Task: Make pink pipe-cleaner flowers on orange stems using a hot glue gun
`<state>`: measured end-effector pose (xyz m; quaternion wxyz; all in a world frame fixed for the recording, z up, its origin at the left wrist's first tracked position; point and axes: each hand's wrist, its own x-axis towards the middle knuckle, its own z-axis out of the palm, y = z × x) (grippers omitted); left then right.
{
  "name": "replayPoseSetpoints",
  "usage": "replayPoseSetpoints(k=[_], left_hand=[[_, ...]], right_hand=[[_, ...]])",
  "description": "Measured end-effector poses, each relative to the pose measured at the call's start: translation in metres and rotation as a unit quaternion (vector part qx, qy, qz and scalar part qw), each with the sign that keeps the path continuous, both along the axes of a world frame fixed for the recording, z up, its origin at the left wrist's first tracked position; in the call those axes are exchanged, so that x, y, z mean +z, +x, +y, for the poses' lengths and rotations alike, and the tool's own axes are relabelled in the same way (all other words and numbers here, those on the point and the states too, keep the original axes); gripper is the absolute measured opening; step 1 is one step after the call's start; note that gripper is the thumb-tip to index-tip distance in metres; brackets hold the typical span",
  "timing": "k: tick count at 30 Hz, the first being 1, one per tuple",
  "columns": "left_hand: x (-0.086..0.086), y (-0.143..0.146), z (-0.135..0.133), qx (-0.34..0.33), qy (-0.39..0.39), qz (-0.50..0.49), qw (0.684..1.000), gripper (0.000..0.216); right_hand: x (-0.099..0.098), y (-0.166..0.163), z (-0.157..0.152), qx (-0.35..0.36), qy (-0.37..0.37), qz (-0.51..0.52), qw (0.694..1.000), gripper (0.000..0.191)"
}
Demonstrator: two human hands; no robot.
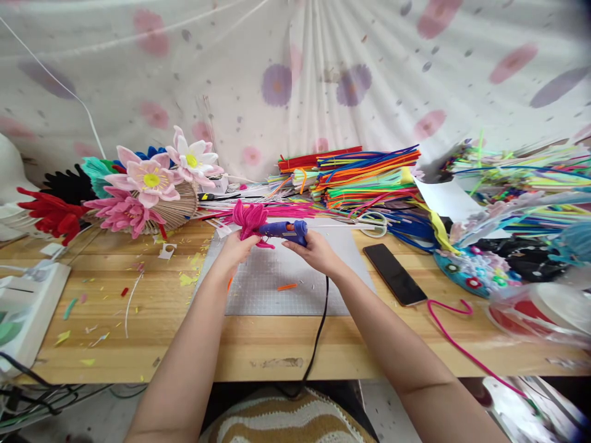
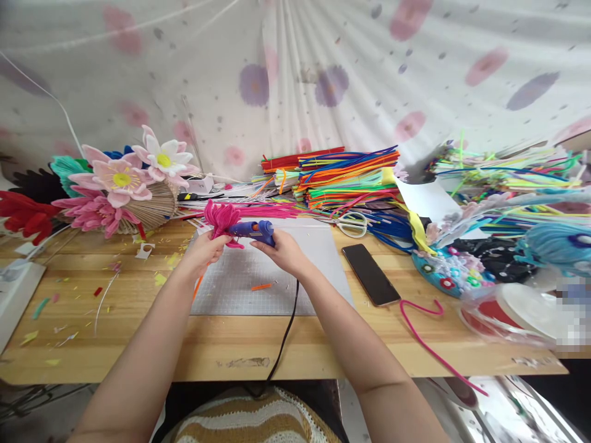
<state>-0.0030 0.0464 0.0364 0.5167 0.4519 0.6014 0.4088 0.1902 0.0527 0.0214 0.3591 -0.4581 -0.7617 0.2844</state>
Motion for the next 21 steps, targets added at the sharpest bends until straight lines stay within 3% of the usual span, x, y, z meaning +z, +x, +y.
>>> replayPoseSetpoints(k=[6,21], left_hand=[[-0.0037,0.0001,0.0021,0.000,-0.003,-0.006,1.000,0.026],[-0.0030,-0.0002,0.0014,0.007,-0.017,-0.032,0.999,0.029]], right_hand=[[0.0072,-0.0004,-0.0029,-0.010,0.020,-0.073,0.997,0.033],[0.0031,-0.0003,-0.0007,0.002,0.025,-0.059,0.998,0.034]])
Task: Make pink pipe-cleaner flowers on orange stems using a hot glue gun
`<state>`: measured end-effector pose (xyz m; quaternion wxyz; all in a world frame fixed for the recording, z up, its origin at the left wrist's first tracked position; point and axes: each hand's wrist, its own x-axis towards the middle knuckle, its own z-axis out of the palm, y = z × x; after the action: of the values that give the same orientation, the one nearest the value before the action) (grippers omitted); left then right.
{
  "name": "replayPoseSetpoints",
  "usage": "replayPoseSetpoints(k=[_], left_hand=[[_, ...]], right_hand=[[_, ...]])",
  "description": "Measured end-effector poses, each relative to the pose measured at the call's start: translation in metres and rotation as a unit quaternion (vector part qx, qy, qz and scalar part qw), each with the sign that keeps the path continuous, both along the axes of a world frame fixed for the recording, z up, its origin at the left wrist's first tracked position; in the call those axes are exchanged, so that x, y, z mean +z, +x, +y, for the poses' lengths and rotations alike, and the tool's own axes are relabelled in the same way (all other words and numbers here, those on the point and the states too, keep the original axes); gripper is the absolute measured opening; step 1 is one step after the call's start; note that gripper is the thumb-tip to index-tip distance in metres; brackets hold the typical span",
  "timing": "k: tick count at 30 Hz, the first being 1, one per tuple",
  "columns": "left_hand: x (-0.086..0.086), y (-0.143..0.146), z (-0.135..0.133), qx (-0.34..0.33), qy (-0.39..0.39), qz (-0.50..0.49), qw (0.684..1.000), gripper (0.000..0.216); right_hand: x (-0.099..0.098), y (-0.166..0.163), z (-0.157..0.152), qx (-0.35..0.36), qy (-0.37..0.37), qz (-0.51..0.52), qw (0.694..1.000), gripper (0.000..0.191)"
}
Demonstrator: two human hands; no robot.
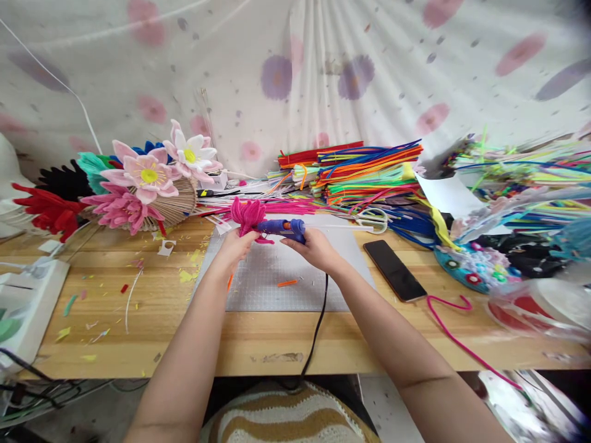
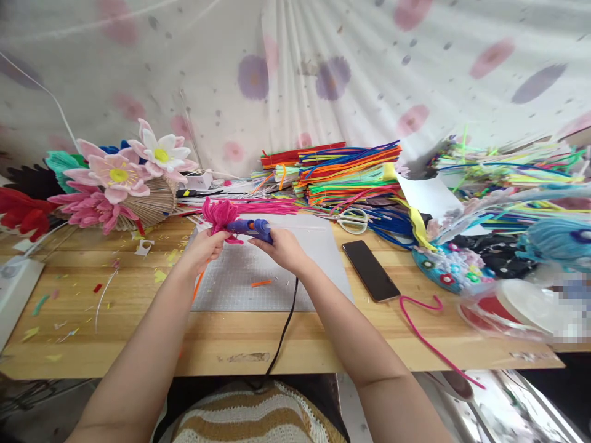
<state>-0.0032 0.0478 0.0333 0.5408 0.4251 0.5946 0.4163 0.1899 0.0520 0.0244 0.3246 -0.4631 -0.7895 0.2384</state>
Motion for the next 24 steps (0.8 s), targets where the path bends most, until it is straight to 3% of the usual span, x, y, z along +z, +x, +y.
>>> replayPoseSetpoints(k=[9,24], left_hand=[[0.0042,0.0021,0.0001,0.001,-0.005,-0.022,1.000,0.029],[-0.0016,0.0002,0.0011,-0.007,-0.012,-0.035,0.999,0.028]], right_hand=[[-0.0023,-0.0014,0.0004,-0.001,0.026,0.006,1.000,0.034],[-0.0022,0.0031,0.0008,-0.007,0.000,-0.004,1.000,0.034]])
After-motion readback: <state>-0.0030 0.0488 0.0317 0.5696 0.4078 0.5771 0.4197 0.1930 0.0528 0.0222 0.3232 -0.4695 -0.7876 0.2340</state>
